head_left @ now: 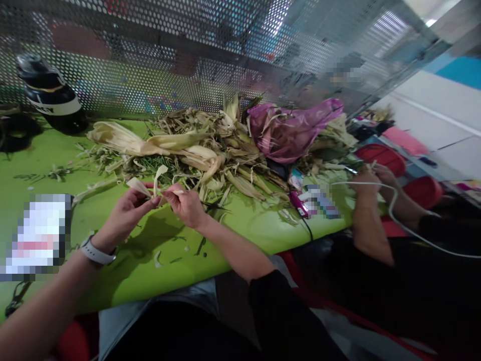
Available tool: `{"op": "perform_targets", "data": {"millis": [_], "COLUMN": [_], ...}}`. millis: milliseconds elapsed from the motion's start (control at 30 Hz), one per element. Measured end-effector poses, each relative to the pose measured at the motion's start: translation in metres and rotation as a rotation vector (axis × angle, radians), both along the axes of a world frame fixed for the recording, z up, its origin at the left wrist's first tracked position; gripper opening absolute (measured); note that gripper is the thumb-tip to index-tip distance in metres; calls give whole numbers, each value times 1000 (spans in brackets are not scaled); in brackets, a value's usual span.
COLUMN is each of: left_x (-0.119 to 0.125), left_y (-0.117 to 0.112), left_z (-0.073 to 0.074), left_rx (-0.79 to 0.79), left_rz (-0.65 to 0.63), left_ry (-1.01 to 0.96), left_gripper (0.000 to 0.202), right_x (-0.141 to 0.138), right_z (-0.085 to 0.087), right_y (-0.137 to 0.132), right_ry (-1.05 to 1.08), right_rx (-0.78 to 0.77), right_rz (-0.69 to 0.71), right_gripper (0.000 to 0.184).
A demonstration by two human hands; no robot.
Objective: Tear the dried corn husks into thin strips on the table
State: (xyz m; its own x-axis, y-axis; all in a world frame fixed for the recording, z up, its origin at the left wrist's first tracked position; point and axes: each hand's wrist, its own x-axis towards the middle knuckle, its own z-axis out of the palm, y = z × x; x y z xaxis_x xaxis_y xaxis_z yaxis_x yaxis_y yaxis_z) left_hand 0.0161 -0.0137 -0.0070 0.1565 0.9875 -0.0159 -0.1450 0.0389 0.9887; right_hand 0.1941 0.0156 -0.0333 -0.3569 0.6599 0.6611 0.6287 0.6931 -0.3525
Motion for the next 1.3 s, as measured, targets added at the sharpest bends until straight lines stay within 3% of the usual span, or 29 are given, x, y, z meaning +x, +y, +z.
{"op": "perform_targets", "data": {"millis": [167, 333, 600, 800, 1033, 1200, 1300], "left_x": [2, 4, 1, -1, -3, -6, -6], "left_y": [-2, -4, 1, 0, 2, 2, 1], "left_z": [1, 5, -6, 0, 0, 0, 1], "left_rx": [-75, -200, 110, 12, 88, -42, -35], "left_rz": [-31, -41, -29, -42, -54, -55, -59], "left_ry": [-86, -190, 110, 26, 82, 23, 46], "left_gripper": [46, 40, 44, 45, 50, 53, 50], "right_x": [-2, -2, -7, -8, -7, -6, -6], "right_z": [-1, -3, -7, -11, -5, -4, -4], "right_y": [-2, -3, -5, -5, -4, -2, -2], "right_ry": [16, -26, 92, 181, 179, 182, 173], "right_rx": [55, -34, -155, -197, -182, -137, -165], "right_rz": [-59, -42, -22, -5, 37, 88, 77], "right_gripper": [43, 44, 44, 44, 36, 37, 38]}}
